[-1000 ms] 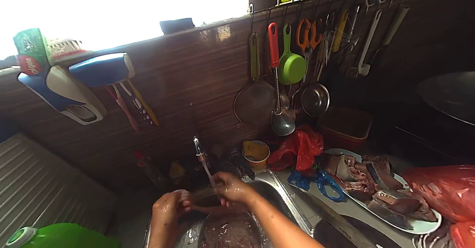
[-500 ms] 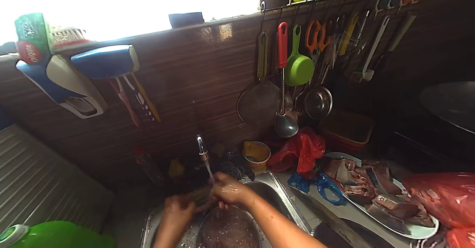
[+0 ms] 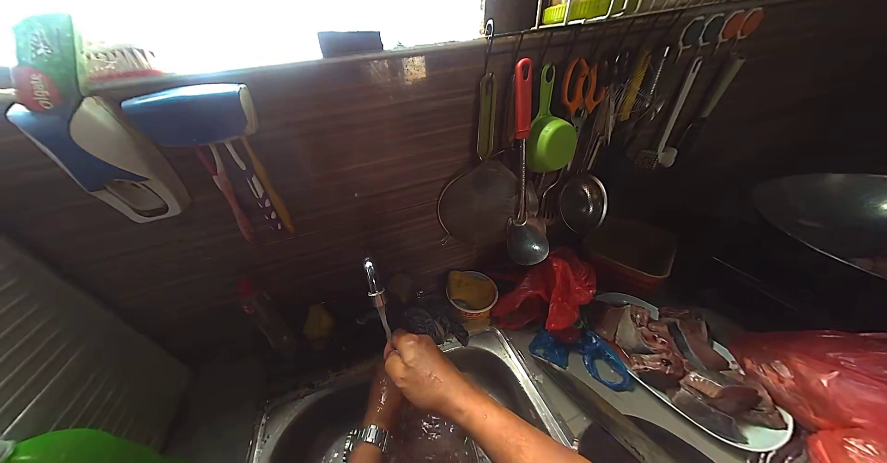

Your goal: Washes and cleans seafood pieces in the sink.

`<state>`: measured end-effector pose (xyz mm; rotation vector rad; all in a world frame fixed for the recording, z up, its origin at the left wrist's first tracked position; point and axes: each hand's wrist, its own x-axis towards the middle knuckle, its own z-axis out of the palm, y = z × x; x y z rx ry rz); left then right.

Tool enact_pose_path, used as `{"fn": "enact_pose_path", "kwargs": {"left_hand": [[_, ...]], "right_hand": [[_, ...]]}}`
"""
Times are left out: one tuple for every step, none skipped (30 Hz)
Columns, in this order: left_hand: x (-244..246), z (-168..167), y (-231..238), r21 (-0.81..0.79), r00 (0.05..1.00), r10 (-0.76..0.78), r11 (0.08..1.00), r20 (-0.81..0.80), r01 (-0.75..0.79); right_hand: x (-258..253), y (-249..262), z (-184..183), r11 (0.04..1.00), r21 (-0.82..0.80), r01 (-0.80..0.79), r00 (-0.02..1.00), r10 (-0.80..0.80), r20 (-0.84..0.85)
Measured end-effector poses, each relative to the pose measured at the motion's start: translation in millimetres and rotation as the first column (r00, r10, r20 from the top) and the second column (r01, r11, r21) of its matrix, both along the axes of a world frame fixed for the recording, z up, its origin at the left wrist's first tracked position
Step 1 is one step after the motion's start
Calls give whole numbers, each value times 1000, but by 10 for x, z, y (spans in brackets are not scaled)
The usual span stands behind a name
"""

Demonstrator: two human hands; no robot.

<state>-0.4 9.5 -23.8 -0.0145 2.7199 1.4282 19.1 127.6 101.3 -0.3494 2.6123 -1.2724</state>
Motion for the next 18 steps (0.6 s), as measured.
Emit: {"fn": "enact_pose_path", "kwargs": {"left_hand": [[-5,-20,-3,-50,1000,-19,999,3,19],[-11,-87,-15,-72,999,-27,997,18,29],[-22,-187,-36,-81,999,-18,997,39,21],[-37,-324,-63,-64,999,4,998,45,-1],[-39,-461,-91,-44,999,26,999,26,-25],[-13,-537,-108,-17,999,51,999,19,-51],[37,-530,-115,-24,999,50,998,13,-50],[96,-476,-120,-32,1000,24,999,10,-24],[163,-414,-123,-1,1000,-11,1000,5,11],[231,-329,-124,66,999,-46,997,4,46],[279,-210,-133,103,996,-84,991,19,82],[312,-116,-138,170,995,-97,981,28,90],[339,-52,-137,281,997,-81,957,17,73],[360,-12,-120,422,999,-44,906,0,40],[366,35,-84,549,1000,-4,836,18,-6],[360,63,-36,627,998,38,776,58,-65],[348,58,-5,648,993,67,753,98,-115],[333,52,8,632,985,86,758,151,-163]], "right_hand": [[22,20,-6,998,-45,33,999,-33,-3],[43,33,2,994,-94,63,998,-64,-6],[55,42,36,986,-143,83,996,-86,-12],[59,56,102,980,-180,89,995,-95,-24],[52,76,190,978,-194,75,996,-82,-28],[33,92,276,982,-183,46,999,-48,-7],[5,93,330,986,-167,15,999,-8,44],[-37,76,327,990,-142,-11,995,25,97],[-83,46,276,992,-120,-27,987,45,153],[-133,14,197,995,-96,-36,977,55,207],[-181,-8,105,997,-63,-50,963,65,261],[-216,-26,16,997,-25,-71,949,75,307],[-236,-47,-68,995,14,-97,939,87,333],[-244,-73,-134,992,44,-122,935,100,340],[-242,-99,-157,989,60,-135,935,107,339],[-235,-121,-163,987,74,-142,940,111,322],[-220,-140,-167,986,78,-144,950,116,291],[-195,-160,-162,986,84,-146,961,121,248]]}}
